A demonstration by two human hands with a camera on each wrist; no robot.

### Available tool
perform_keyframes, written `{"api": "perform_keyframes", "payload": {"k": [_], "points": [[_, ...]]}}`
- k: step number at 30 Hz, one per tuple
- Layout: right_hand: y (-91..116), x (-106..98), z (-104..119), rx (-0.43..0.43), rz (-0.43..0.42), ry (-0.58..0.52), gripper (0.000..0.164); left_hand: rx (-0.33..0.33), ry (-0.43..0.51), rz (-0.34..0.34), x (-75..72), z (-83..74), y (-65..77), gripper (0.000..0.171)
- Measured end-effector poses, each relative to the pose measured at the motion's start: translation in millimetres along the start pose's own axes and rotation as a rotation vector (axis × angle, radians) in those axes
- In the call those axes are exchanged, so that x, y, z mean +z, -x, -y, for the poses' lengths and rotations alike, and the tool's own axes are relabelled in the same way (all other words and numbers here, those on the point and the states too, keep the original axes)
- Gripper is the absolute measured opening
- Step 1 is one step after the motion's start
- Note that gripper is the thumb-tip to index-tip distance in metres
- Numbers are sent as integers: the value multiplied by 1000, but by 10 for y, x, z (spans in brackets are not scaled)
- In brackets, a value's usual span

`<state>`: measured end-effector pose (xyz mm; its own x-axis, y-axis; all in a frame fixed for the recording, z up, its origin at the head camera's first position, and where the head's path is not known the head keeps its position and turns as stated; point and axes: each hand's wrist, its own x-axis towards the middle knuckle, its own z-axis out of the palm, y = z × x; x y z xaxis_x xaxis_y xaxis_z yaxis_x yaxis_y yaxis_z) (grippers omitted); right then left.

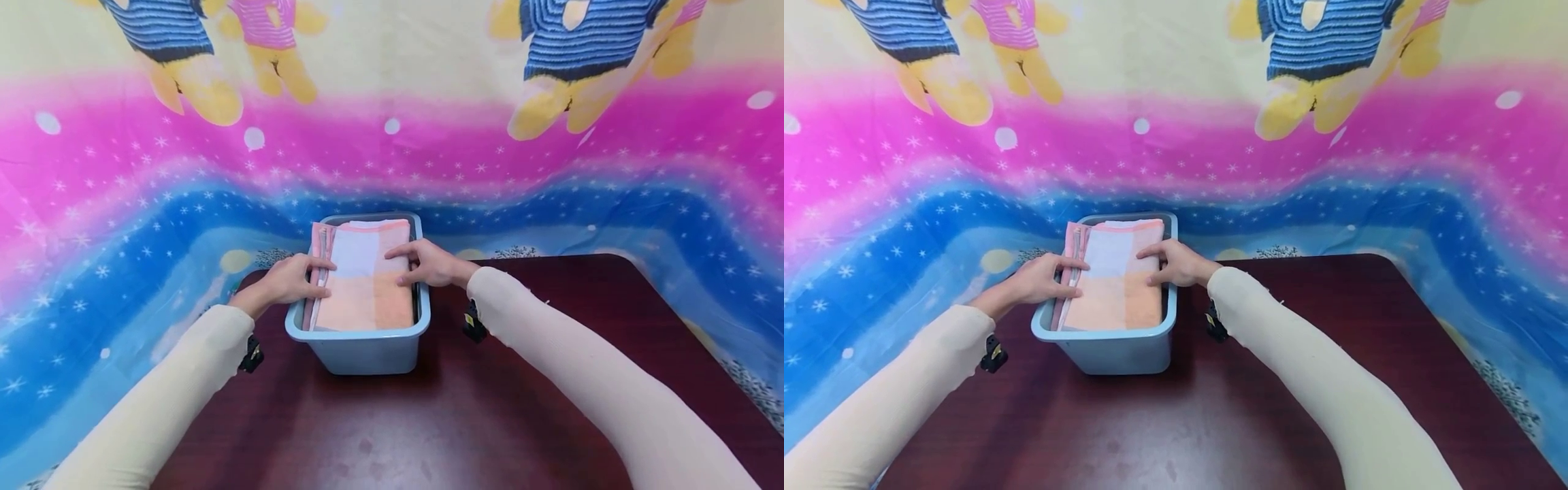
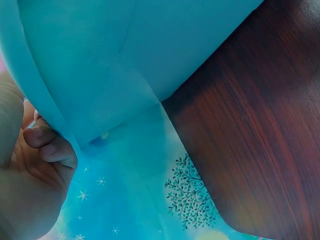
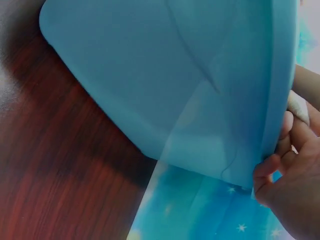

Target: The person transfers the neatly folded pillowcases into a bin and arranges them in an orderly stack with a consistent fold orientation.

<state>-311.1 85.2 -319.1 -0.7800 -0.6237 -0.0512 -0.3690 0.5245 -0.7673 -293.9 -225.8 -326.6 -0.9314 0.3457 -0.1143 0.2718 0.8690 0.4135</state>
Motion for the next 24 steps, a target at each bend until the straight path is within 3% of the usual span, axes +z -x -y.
{"api": "perform_keyframes", "payload": {"k": [7, 24], "points": [[-23, 41, -16, -2, -18, -17, 56, 5, -38, -13, -5, -2, -3, 58], [-52, 190, -63, 54, -84, 166, 54, -23, -207, -25, 34, -84, -2, 59]]}}
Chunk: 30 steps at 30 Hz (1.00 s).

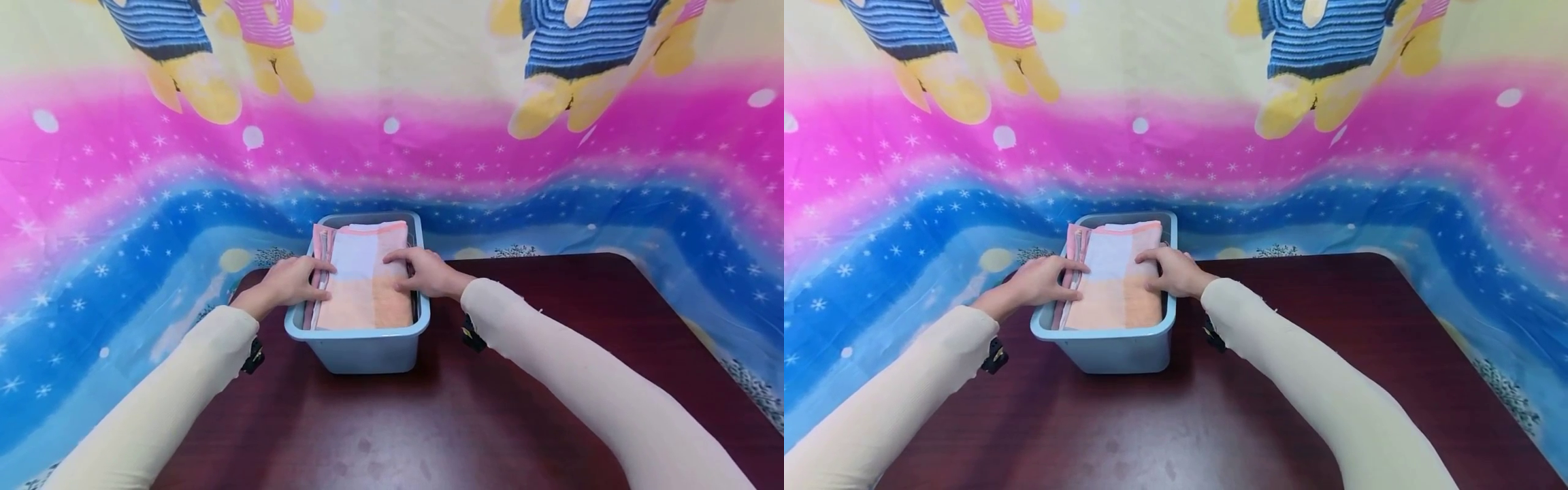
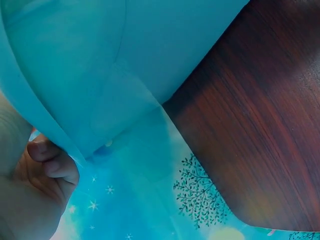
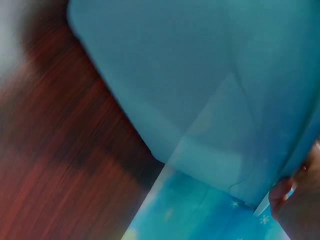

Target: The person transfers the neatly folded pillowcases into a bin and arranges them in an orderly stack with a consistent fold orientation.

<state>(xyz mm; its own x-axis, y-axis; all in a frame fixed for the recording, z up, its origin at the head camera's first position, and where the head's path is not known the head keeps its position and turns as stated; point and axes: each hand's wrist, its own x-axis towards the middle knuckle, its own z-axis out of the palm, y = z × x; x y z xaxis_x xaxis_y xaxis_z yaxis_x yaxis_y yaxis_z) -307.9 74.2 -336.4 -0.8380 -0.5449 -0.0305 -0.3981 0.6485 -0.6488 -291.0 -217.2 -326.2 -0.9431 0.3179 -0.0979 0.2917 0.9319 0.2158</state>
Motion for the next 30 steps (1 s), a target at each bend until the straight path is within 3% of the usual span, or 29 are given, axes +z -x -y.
{"api": "perform_keyframes", "payload": {"k": [14, 23, 30], "points": [[18, 43, 33, 19, -46, 114, 52, 3, -71, -10, 22, -45, 3, 63], [67, 81, 62, 6, -44, 305, 53, 32, -51, -28, 58, -73, 1, 55], [105, 118, 48, 11, -80, 306, 47, 30, -46, -29, 82, -85, 9, 51]]}}
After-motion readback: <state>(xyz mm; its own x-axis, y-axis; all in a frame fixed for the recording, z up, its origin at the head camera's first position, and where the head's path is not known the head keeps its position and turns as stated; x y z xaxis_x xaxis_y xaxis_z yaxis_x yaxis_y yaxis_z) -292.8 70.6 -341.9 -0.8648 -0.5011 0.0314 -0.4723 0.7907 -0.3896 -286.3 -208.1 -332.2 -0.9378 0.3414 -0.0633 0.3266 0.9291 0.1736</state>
